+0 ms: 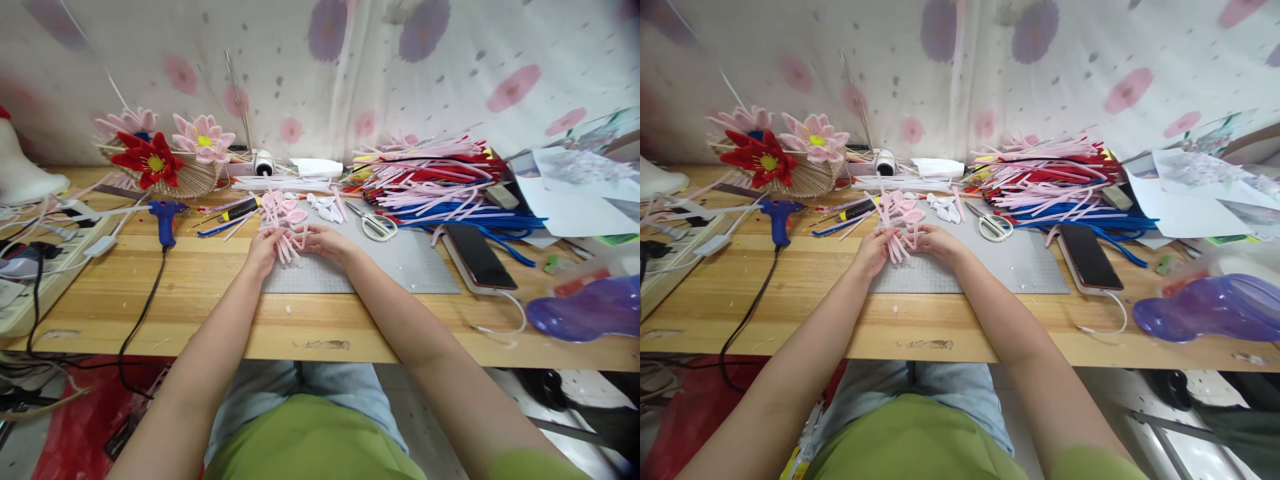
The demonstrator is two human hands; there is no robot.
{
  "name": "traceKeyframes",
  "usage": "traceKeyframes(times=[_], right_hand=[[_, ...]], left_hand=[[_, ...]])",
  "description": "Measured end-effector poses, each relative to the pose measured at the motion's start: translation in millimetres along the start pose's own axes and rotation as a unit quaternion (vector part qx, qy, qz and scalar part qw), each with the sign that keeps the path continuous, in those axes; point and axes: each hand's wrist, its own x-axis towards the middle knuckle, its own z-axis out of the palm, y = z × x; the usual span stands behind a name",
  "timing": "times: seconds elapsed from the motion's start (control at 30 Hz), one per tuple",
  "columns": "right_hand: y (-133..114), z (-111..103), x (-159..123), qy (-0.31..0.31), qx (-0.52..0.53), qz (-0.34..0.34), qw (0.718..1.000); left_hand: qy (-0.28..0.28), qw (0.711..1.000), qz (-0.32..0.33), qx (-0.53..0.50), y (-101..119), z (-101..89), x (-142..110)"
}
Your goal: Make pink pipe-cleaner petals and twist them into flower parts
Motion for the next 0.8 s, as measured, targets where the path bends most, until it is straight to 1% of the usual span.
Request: traceKeyframes(times=[0.1,0.17,0.2,0.27,0.37,0.43,0.47,0.53,0.6,0.63,0.7,0.8], right_hand=[[-1.0,-4.5,-2.8,-0.047,-0.007,0.019,0.999],[-1.0,-7.2,-1.9,-0.059,-0.009,0.024,0.998],[-0.7,-7.9,-0.9,-0.055,-0.01,0.021,0.998],[0.6,-7.7,1.9,-0.015,-0.01,0.007,1.0],[2.2,-5.1,6.3,0.099,-0.008,-0.024,0.995],[1.3,-4.2,8.2,0.149,-0.003,-0.057,0.987],[-0.1,-4.6,8.6,0.167,0.004,-0.079,0.983],[-4.2,-7.0,8.6,0.208,0.013,-0.137,0.968],[-8.6,-10.4,7.9,0.262,0.002,-0.207,0.942],[-10.4,-12.0,7.5,0.283,-0.015,-0.242,0.928],[-12.6,-14.1,7.1,0.304,-0.062,-0.301,0.902],[-15.0,-16.7,7.5,0.328,-0.13,-0.35,0.868]], left_hand=[[0.024,0.999,-0.013,-0.033,4.2,-0.9,1.1],[0.025,0.999,-0.01,-0.039,5.7,-2.0,1.4],[0.019,0.999,-0.007,-0.036,5.9,-2.6,1.2],[-0.003,1.0,0.0,-0.028,5.3,-3.5,0.3],[-0.067,0.998,-0.001,0.008,1.4,-3.8,-2.3],[-0.094,0.994,-0.01,0.056,-2.5,-3.5,-3.3],[-0.095,0.992,-0.015,0.081,-4.5,-3.3,-3.4],[-0.074,0.99,-0.012,0.121,-7.8,-3.2,-2.6],[-0.053,0.987,-0.001,0.155,-9.9,-3.0,-1.5],[-0.047,0.984,0.007,0.172,-10.5,-2.7,-1.1],[-0.039,0.977,0.028,0.209,-11.8,-1.5,-1.5],[-0.023,0.963,0.089,0.255,-14.8,1.3,-3.6]])
